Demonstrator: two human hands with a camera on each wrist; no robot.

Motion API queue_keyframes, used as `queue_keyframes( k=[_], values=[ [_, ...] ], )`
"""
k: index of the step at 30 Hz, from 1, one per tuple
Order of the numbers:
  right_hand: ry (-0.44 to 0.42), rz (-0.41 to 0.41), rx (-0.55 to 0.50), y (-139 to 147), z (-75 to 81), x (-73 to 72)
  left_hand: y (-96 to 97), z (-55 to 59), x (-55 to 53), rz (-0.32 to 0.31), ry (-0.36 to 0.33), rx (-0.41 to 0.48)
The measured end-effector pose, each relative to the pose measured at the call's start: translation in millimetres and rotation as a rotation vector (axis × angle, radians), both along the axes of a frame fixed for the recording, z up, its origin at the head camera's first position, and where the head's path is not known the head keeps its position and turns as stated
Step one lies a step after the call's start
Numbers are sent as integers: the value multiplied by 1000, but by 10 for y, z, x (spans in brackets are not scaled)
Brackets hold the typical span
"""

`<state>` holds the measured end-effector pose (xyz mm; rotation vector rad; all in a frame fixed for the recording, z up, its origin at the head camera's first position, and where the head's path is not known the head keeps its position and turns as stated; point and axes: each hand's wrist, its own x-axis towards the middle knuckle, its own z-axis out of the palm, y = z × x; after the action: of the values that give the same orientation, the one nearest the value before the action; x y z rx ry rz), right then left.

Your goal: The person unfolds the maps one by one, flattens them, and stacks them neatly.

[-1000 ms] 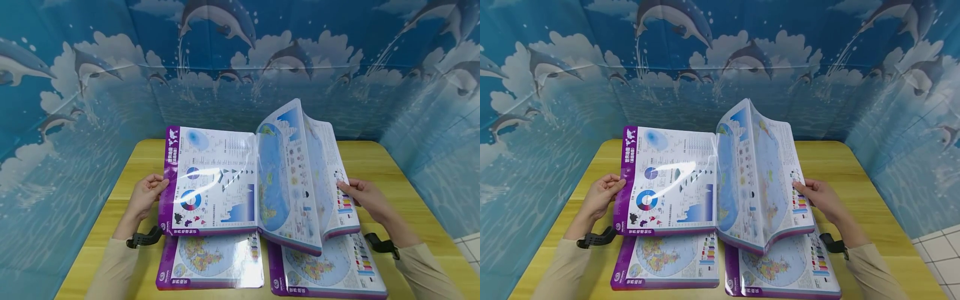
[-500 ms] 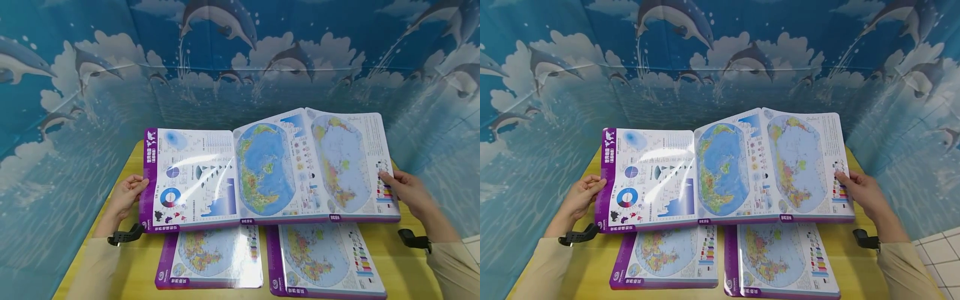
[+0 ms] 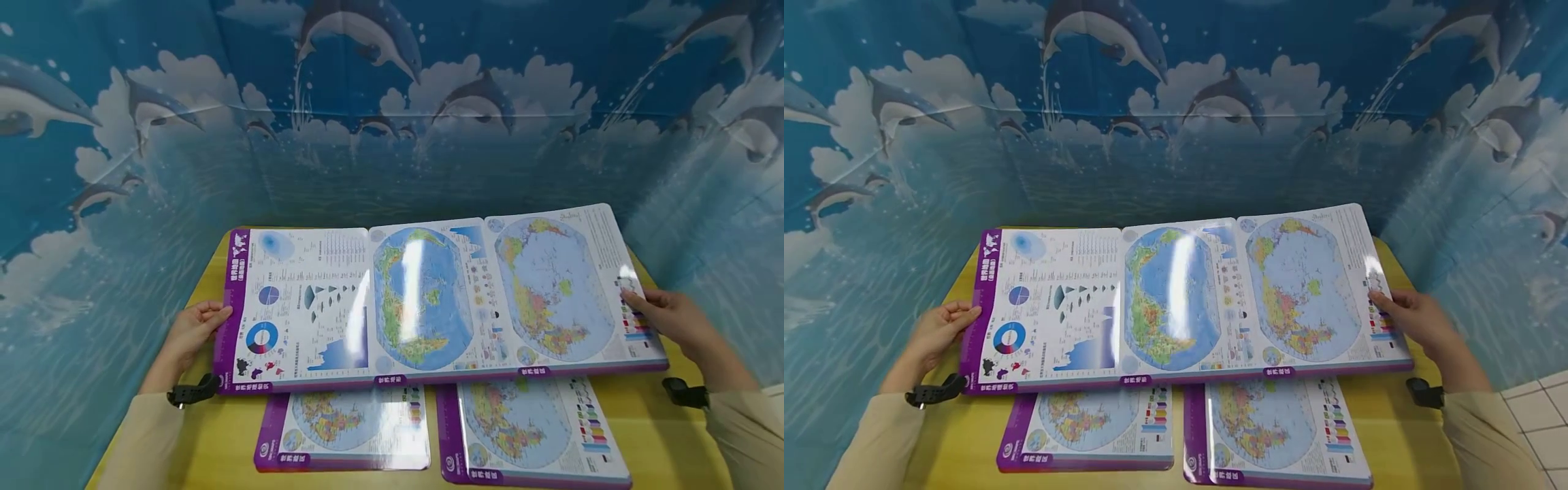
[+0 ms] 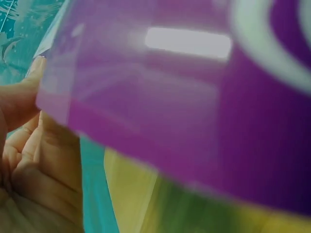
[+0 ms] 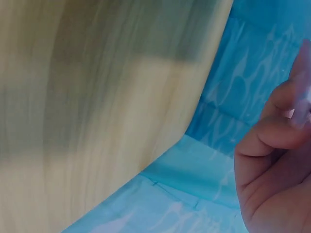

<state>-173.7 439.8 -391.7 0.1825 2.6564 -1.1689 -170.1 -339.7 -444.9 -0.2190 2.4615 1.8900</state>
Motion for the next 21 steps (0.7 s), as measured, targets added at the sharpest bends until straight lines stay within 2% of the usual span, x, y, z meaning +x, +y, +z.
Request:
queue_keyframes(
  k=[8,12,17,21],
  values=[
    [-11,-6,27,68,-112,54,69,49,-33,11,50,-192],
    [-9,-13,48,84,-128,70,104,85,-70,3,61,-242],
    [-21,-19,55,107,-135,62,136,88,-128,-26,61,-257],
    [-41,-21,109,114,-128,19,170,110,-202,-46,83,-374]
  ],
)
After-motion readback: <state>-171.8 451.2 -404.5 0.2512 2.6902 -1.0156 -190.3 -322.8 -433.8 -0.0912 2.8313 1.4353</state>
